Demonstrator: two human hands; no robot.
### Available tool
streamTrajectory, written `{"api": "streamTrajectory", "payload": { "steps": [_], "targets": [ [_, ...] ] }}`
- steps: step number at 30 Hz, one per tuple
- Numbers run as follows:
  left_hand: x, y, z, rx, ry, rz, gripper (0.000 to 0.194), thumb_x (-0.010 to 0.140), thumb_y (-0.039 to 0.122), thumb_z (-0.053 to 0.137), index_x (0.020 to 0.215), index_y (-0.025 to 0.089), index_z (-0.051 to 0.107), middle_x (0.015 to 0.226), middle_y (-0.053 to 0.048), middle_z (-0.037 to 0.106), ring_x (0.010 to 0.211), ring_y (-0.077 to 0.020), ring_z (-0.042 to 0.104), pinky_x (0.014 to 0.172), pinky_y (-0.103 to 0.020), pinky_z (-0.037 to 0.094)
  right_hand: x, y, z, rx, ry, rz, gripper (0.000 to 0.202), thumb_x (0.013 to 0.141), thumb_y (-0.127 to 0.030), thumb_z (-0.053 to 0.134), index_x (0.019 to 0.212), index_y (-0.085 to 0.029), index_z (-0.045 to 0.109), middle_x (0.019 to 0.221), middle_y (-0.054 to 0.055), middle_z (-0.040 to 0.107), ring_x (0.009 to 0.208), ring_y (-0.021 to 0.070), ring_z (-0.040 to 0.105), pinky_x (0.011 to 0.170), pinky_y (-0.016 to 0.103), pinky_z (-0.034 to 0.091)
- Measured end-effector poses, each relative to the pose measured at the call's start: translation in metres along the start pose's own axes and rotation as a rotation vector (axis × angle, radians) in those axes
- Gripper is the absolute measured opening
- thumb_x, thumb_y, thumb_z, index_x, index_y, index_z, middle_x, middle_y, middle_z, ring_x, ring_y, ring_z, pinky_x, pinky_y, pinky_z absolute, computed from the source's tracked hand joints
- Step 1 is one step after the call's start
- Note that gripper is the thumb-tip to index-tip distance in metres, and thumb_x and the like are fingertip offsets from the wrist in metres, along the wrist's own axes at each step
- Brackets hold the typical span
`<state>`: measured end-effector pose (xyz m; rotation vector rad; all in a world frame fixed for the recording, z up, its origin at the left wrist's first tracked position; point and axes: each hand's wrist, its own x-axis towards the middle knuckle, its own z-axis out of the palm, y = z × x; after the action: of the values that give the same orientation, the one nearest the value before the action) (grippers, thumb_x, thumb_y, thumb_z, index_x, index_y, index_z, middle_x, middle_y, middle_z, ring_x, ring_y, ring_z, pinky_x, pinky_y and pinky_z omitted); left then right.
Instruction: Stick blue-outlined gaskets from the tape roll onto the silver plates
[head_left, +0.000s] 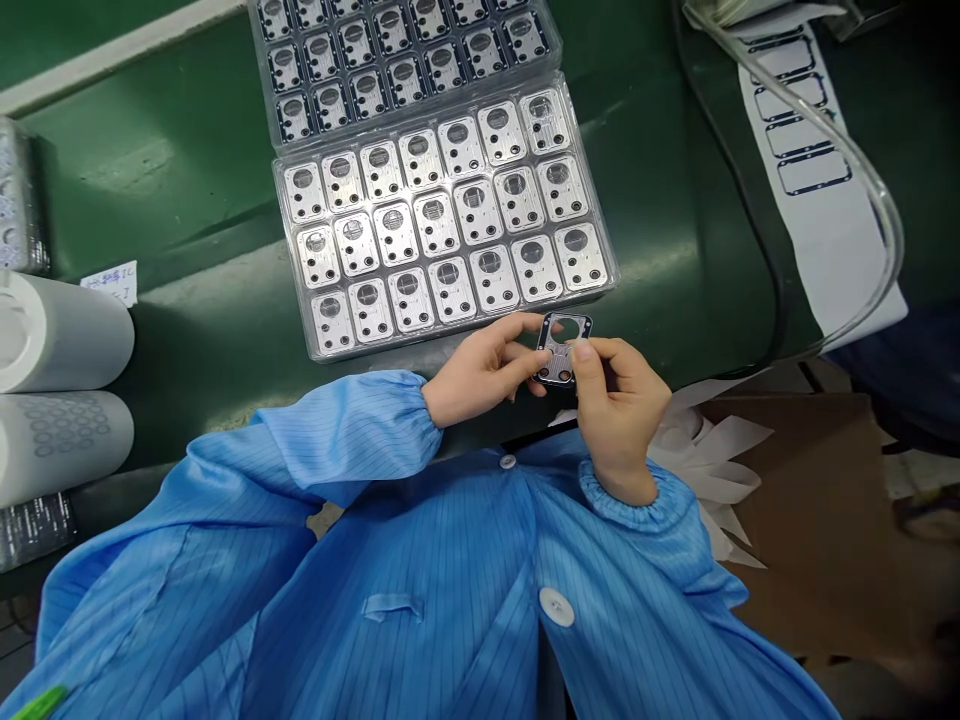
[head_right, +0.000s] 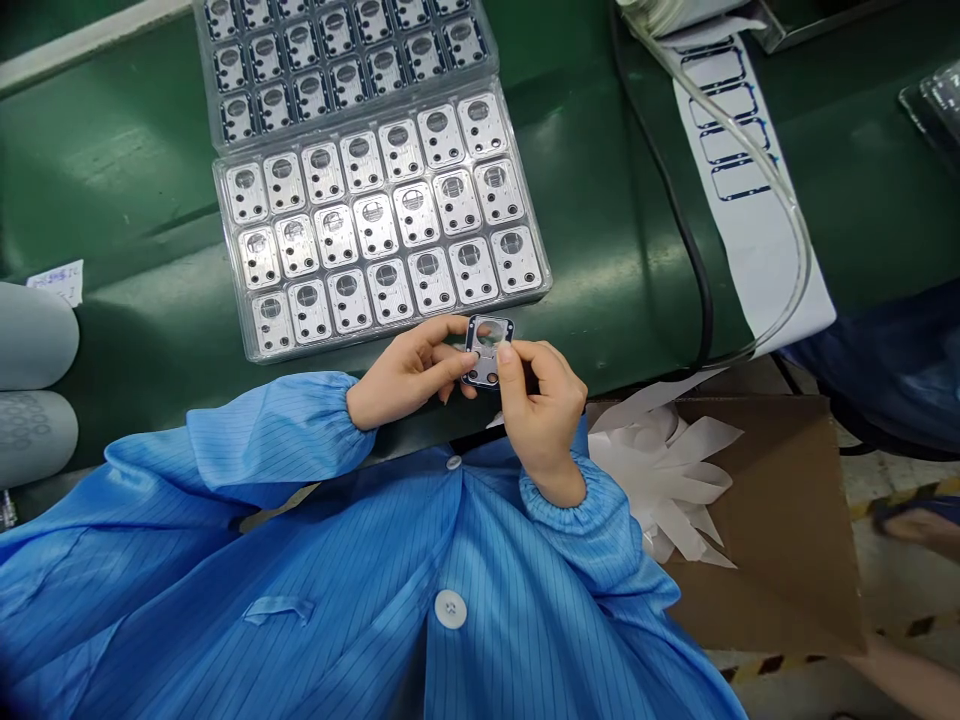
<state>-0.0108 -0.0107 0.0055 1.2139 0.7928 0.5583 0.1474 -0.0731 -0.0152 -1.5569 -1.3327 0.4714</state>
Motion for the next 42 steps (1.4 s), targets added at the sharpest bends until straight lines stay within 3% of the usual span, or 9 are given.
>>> {"api": "streamTrajectory", "payload": {
  "steps": [6, 14, 18, 23, 28, 32, 35, 38, 42],
  "targets": [
    [0.001, 0.006, 0.0, -0.092, 0.001, -0.045, 0.044, 0.092, 0.059, 0.059, 0.089, 0.016, 0.05, 0.073, 0.0, 0.06, 0.059, -0.0105, 0.067, 0.047, -0.017, 0.049, 0.0, 0.0, -0.004, 0.06, -0.086, -0.004, 0.026, 0.097, -0.038, 0.057, 0.08, -0.02, 0.063, 0.07, -0.002, 0.057, 0.065, 0.0125, 0.054, 0.061, 0.026, 0.045],
    [-0.004, 0.008, 0.002, 0.156, 0.037, 0.014, 0.037, 0.099, 0.054, 0.047, 0.093, 0.019, 0.051, 0.086, 0.0, 0.06, 0.051, -0.005, 0.054, 0.042, -0.016, 0.044, 0.002, -0.006, -0.008, 0.065, -0.203, -0.119, 0.02, 0.093, -0.027, 0.06, 0.074, -0.021, 0.062, 0.065, -0.003, 0.058, 0.059, 0.0114, 0.053, 0.056, 0.025, 0.043],
    [-0.006, 0.006, -0.001, 0.253, 0.044, 0.052, 0.034, 0.101, 0.048, 0.043, 0.086, 0.018, 0.053, 0.081, 0.001, 0.059, 0.053, -0.0054, 0.049, 0.047, -0.017, 0.043, -0.001, -0.008, -0.012, 0.058, -0.249, -0.114, 0.021, 0.092, -0.034, 0.06, 0.078, -0.02, 0.065, 0.065, -0.001, 0.064, 0.055, 0.0124, 0.058, 0.052, 0.025, 0.046],
    [-0.009, 0.012, -0.001, 0.268, 0.036, 0.089, 0.034, 0.101, 0.046, 0.042, 0.085, 0.019, 0.054, 0.079, -0.001, 0.059, 0.067, -0.0098, 0.055, 0.062, -0.021, 0.047, -0.007, -0.012, -0.014, 0.082, -0.292, -0.047, 0.014, 0.093, -0.032, 0.062, 0.087, -0.021, 0.068, 0.06, -0.003, 0.067, 0.045, 0.0111, 0.059, 0.045, 0.022, 0.046],
    [-0.02, 0.027, -0.004, 0.357, 0.047, 0.159, 0.032, 0.098, 0.044, 0.05, 0.079, 0.018, 0.056, 0.074, 0.0, 0.058, 0.069, -0.0114, 0.054, 0.067, -0.024, 0.047, -0.01, -0.022, -0.011, 0.114, -0.343, -0.129, 0.016, 0.093, -0.031, 0.06, 0.084, -0.021, 0.067, 0.059, -0.003, 0.067, 0.043, 0.0113, 0.059, 0.044, 0.023, 0.047],
    [-0.04, 0.053, -0.036, 0.464, 0.213, 0.134, 0.033, 0.099, 0.04, 0.047, 0.074, 0.018, 0.053, 0.066, 0.001, 0.051, 0.061, -0.0104, 0.047, 0.059, -0.024, 0.041, -0.011, -0.017, -0.019, 0.219, -0.396, -0.137, 0.018, 0.096, -0.033, 0.059, 0.103, -0.021, 0.07, 0.065, -0.001, 0.07, 0.051, 0.0136, 0.064, 0.051, 0.025, 0.054],
    [-0.058, 0.071, -0.082, 0.538, 0.429, 0.136, 0.031, 0.097, 0.041, 0.049, 0.075, 0.019, 0.051, 0.066, 0.002, 0.048, 0.061, -0.0111, 0.044, 0.059, -0.024, 0.038, -0.014, -0.003, -0.029, 0.237, -0.29, -0.058, 0.02, 0.097, -0.034, 0.058, 0.106, -0.022, 0.072, 0.067, 0.0, 0.07, 0.055, 0.0138, 0.064, 0.053, 0.026, 0.055],
    [-0.069, 0.072, -0.124, 0.824, 0.695, 0.053, 0.032, 0.094, 0.041, 0.05, 0.072, 0.019, 0.05, 0.066, 0.001, 0.049, 0.063, -0.0128, 0.044, 0.063, -0.026, 0.035, -0.017, 0.01, -0.036, 0.254, -0.209, 0.022, 0.023, 0.099, -0.035, 0.056, 0.102, -0.023, 0.074, 0.067, 0.0, 0.069, 0.054, 0.013, 0.061, 0.052, 0.025, 0.053],
    [-0.072, 0.054, -0.151, 1.113, 0.695, -0.035, 0.028, 0.091, 0.036, 0.051, 0.071, 0.018, 0.057, 0.077, -0.005, 0.06, 0.078, -0.0186, 0.053, 0.08, -0.031, 0.041, -0.019, 0.022, -0.043, 0.247, -0.159, 0.072, 0.025, 0.098, -0.038, 0.056, 0.1, -0.023, 0.076, 0.067, 0.001, 0.068, 0.055, 0.013, 0.061, 0.053, 0.025, 0.052]
  ]
}}
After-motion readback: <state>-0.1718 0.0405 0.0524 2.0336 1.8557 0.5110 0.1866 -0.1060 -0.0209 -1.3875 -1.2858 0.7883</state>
